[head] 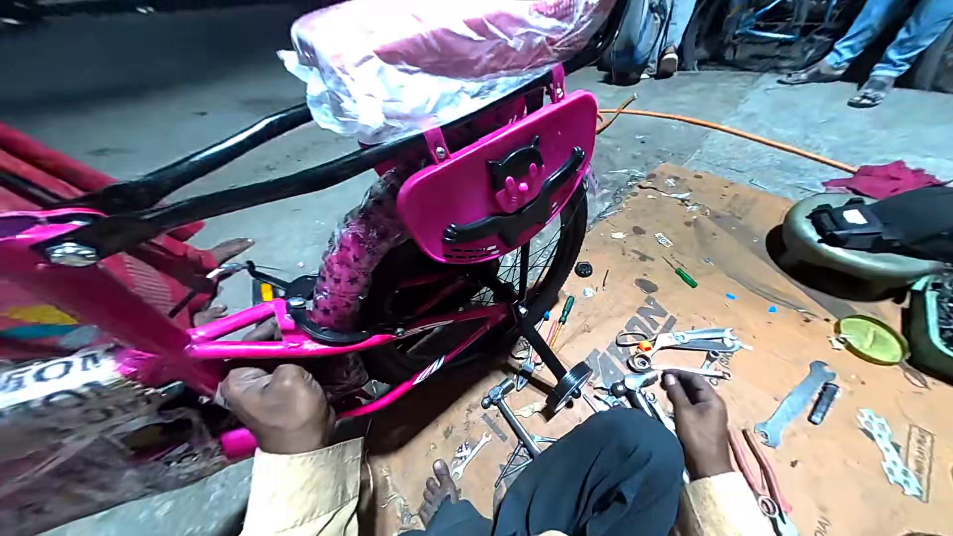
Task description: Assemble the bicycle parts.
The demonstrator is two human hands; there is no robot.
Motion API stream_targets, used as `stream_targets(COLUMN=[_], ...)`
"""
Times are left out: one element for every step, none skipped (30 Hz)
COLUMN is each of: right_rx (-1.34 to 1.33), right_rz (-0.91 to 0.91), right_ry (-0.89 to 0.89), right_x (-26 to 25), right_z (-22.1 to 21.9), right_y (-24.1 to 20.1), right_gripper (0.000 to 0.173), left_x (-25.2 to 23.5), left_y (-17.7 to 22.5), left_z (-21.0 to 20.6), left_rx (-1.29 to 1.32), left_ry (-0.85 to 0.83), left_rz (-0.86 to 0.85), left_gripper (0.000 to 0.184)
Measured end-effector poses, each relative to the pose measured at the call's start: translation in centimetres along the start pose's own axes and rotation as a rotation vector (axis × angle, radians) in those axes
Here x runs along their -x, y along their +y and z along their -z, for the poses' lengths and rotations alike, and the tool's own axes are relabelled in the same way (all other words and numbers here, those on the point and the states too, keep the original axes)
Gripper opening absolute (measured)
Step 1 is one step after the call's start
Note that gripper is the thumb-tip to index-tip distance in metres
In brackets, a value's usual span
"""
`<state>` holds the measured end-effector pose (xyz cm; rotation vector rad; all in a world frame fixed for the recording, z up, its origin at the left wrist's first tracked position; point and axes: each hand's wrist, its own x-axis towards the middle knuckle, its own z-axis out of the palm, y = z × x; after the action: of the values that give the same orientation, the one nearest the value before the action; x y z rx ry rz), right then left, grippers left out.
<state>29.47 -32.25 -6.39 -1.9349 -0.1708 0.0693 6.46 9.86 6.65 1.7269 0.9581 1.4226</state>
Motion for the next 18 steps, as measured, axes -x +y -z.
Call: stream_targets(right_rx=[0.0,-0.007,-0.019,-0.034,-0.053,-0.074,-0.073,-0.057,-0.031,0.003,0.044,0.1,0.157,0.223,0.285,0.341,0.393,0.443], right_rz=[0.005,0.013,0.017,0.005,-0.021,-0.053,-0.081,-0.105,-0.12,-0.128,-0.129,-0.125,-0.134,-0.164,-0.194,-0.219,-0.243,-0.251], right_ry=[-0.05,-0.101,-0.153,-0.205,-0.262,-0.306,-0.342,-0.363,-0.371,-0.365,-0.35,-0.325,-0.296,-0.264,-0.225,-0.178,-0.131,-0.087], right_x=[0.4,0.8,1.1,1.3,1.4,1.4,1.3,1.2,1.2,1.3,1.5,1.9,2.5,3.3,4.2,5.1,6.1,7.2], right_z=[-1.1,-2.2,-3.1,-3.9,-4.5,-4.8,-4.9,-4.7,-4.4,-4.0,-3.5,-2.8,-2.0,-0.9,0.3,1.6,2.9,4.3], right_y=[0.5,1.2,1.9,2.3,2.5,2.6,2.4,2.1,2.0,2.1,2.3,2.6,3.0,3.6,4.3,5.3,6.3,7.3], right_gripper=[0.018,0.018,0.018,0.018,0.019,0.02,0.021,0.022,0.023,0.023,0.024,0.024,0.024,0.024,0.025,0.026,0.027,0.027], left_x=[-0.1,0.0,0.0,0.1,0.4,1.1,1.9,2.6,3.1,3.5,3.8,4.2,4.5,4.9,5.2,5.4,5.5,5.7], left_y=[-0.1,-0.1,-0.1,0.2,1.2,3.4,6.7,9.4,10.9,11.7,12.0,12.1,12.0,12.0,11.9,12.0,11.9,12.0], left_z=[0.3,0.6,0.8,0.8,0.5,-0.3,-1.7,-2.6,-3.1,-3.3,-3.2,-3.1,-3.2,-3.1,-3.1,-3.1,-3.2,-3.2], left_rx=[0.012,0.016,0.022,0.018,-0.001,-0.023,-0.049,-0.091,-0.139,-0.184,-0.214,-0.23,-0.255,-0.276,-0.28,-0.275,-0.267,-0.269], left_ry=[-0.012,-0.027,-0.05,-0.075,-0.071,-0.02,0.076,0.133,0.16,0.158,0.143,0.128,0.124,0.117,0.114,0.115,0.124,0.122], left_rz=[-0.008,-0.024,-0.053,-0.078,-0.073,-0.018,0.075,0.142,0.169,0.174,0.17,0.168,0.162,0.161,0.168,0.183,0.194,0.2], left_gripper=[0.026,0.026,0.031,0.036,0.038,0.036,0.033,0.03,0.026,0.022,0.021,0.021,0.02,0.023,0.028,0.033,0.033,0.036])
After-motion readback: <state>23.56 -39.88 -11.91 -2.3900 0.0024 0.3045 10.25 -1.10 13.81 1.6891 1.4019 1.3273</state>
